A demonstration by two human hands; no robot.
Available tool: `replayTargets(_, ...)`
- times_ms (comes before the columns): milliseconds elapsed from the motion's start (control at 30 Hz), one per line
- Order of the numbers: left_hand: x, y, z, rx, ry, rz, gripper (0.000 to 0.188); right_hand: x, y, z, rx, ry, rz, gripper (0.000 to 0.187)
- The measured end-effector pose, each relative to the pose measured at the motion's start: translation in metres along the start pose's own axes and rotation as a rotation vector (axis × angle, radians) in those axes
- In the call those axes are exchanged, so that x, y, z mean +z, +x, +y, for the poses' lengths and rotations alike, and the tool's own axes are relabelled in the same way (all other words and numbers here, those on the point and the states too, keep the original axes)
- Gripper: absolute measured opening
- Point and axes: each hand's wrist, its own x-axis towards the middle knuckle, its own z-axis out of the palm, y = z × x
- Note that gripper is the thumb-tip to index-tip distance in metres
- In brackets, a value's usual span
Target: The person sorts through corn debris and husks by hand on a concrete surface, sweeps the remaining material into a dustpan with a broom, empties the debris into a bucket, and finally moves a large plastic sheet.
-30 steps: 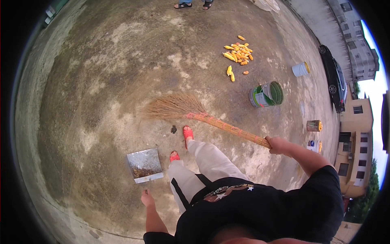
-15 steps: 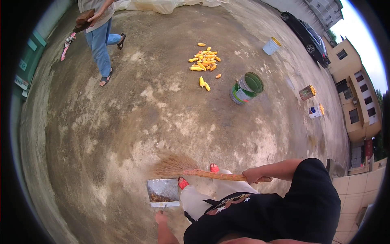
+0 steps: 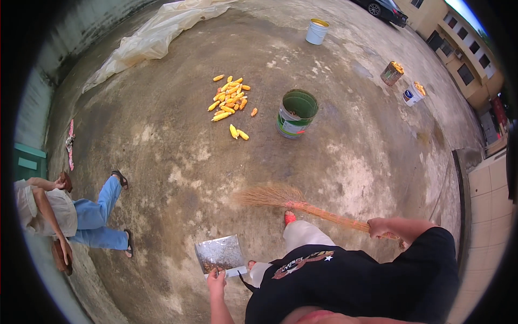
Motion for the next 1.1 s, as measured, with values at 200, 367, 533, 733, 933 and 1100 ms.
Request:
replayTargets(200, 0.112, 0.030, 0.157, 0.439, 0.388, 0.024, 0.032, -0.028, 0.039, 0.082, 0.187, 0.522, -0.005, 0.013)
replayTargets(367, 0.209, 0.075, 0.303, 0.498, 0.312, -0.024, 0.028, -0.029, 0.057, 0.135, 0.321, 0.862, 0.005, 0.014)
replayTargets(533, 0.343, 0.137, 0.395, 1.035, 0.549, -0.090, 0.024, 0.046, 0.102, 0.183, 0.271, 1.526, -0.131, 0.014)
replayTargets(733, 0.505, 0.158, 0.461, 1.467, 1.058, -0.404, 0.024, 0.101, 0.082, 0.131, 0.093, 2.150, -0.168, 0.014)
replayTargets(933, 0.615, 0.175, 0.427, 1.529, 1.758, -0.680, 0.015, 0.137, 0.074, 0.061, 0.221, 2.397, -0.076, 0.013)
replayTargets(1100, 0.658, 0.189, 0.346, 1.462, 1.941, -0.890, 0.016, 0.095, 0.076, 0.064, 0.378, 2.461, 0.063, 0.012)
